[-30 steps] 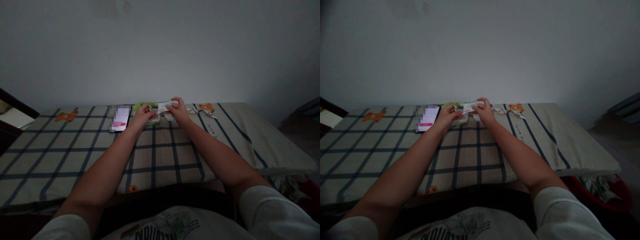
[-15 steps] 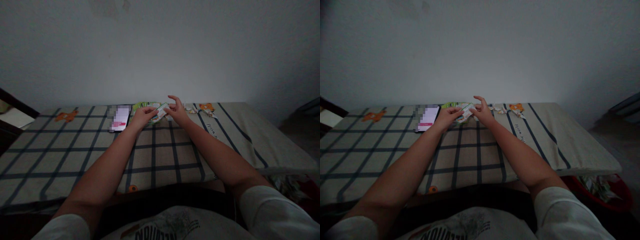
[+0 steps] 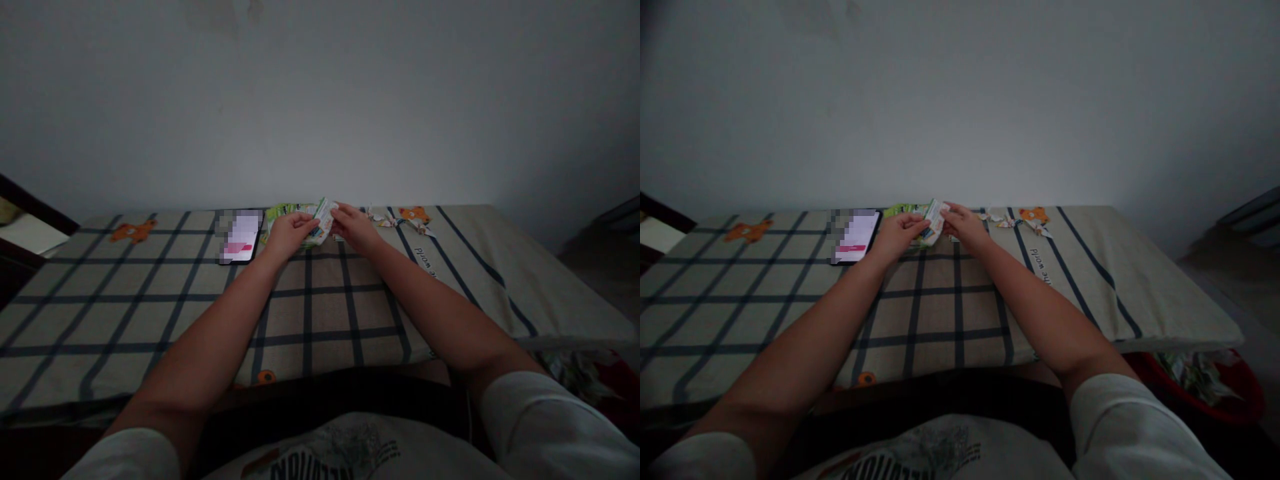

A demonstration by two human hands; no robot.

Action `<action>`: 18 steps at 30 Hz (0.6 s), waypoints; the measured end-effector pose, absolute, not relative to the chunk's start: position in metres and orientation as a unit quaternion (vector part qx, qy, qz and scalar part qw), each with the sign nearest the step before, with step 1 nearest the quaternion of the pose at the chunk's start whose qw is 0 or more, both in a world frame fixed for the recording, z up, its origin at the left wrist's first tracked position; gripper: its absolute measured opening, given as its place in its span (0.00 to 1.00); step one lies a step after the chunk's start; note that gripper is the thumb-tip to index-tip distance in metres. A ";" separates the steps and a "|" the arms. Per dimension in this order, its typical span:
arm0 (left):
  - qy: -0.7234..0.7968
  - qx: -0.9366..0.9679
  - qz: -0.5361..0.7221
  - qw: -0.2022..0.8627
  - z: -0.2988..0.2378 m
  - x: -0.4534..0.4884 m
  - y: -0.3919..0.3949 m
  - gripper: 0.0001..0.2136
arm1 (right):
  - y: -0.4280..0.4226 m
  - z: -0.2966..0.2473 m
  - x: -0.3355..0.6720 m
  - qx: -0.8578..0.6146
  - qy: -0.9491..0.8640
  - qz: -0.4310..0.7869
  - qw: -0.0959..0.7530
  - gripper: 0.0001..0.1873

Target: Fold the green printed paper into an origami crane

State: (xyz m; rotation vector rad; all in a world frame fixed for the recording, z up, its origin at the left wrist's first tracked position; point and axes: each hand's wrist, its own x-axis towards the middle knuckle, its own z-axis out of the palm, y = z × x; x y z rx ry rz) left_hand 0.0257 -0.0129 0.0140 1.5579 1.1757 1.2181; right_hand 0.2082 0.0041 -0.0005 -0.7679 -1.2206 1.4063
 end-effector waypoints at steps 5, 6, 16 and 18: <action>0.467 0.603 0.503 0.407 0.014 0.028 -0.014 0.15 | 0.001 0.002 0.207 -0.319 -0.507 0.616 0.512 0.21; 0.469 0.602 0.501 0.409 0.015 0.028 -0.015 0.15 | 0.001 0.002 0.207 -0.325 -0.505 0.609 0.518 0.21; 0.481 0.626 0.461 0.406 0.019 0.030 -0.019 0.12 | 0.006 -0.004 0.208 -0.374 -0.535 0.527 0.543 0.21; 0.484 0.624 0.457 0.409 0.020 0.031 -0.020 0.12 | 0.006 -0.004 0.208 -0.370 -0.530 0.539 0.540 0.22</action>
